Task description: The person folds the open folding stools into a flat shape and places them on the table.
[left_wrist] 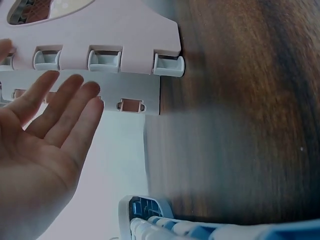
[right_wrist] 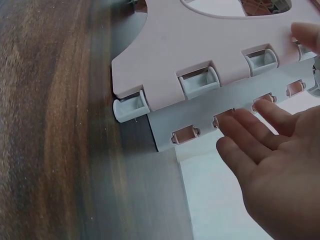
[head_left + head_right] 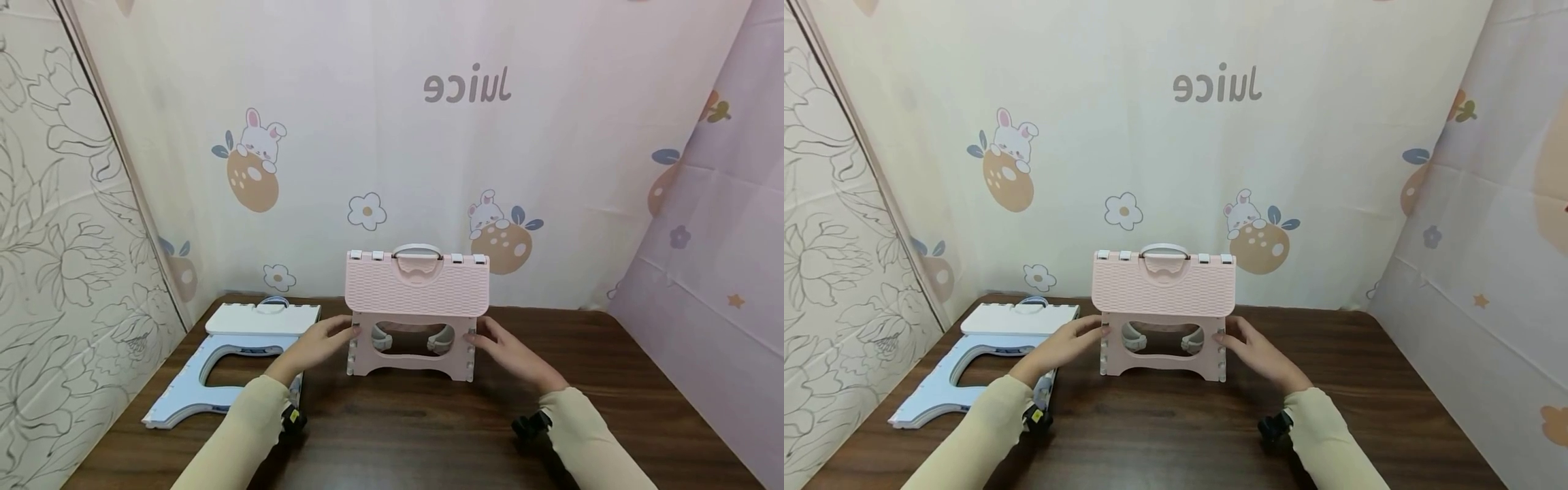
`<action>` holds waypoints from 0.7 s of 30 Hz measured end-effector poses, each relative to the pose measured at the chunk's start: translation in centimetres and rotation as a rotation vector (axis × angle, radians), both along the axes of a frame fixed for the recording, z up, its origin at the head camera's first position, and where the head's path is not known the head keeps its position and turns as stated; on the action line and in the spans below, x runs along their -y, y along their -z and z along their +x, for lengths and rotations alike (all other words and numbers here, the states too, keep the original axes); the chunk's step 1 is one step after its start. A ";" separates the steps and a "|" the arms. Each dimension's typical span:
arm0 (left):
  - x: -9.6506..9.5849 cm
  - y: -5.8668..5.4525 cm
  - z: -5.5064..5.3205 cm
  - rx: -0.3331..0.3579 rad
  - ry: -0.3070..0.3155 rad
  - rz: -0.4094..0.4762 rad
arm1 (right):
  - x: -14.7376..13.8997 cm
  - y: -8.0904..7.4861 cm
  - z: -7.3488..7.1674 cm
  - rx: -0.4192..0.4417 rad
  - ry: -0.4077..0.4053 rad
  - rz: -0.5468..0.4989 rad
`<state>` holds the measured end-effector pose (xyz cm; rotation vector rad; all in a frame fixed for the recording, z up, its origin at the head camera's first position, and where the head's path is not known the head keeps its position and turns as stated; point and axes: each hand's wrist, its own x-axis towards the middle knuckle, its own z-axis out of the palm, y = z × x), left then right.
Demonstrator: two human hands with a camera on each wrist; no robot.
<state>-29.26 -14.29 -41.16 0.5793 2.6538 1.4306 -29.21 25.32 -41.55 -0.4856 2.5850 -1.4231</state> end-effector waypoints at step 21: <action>-1.1 -0.8 -0.6 -0.043 0.104 0.148 | 0.2 0.0 -0.4 -0.009 -0.039 -0.125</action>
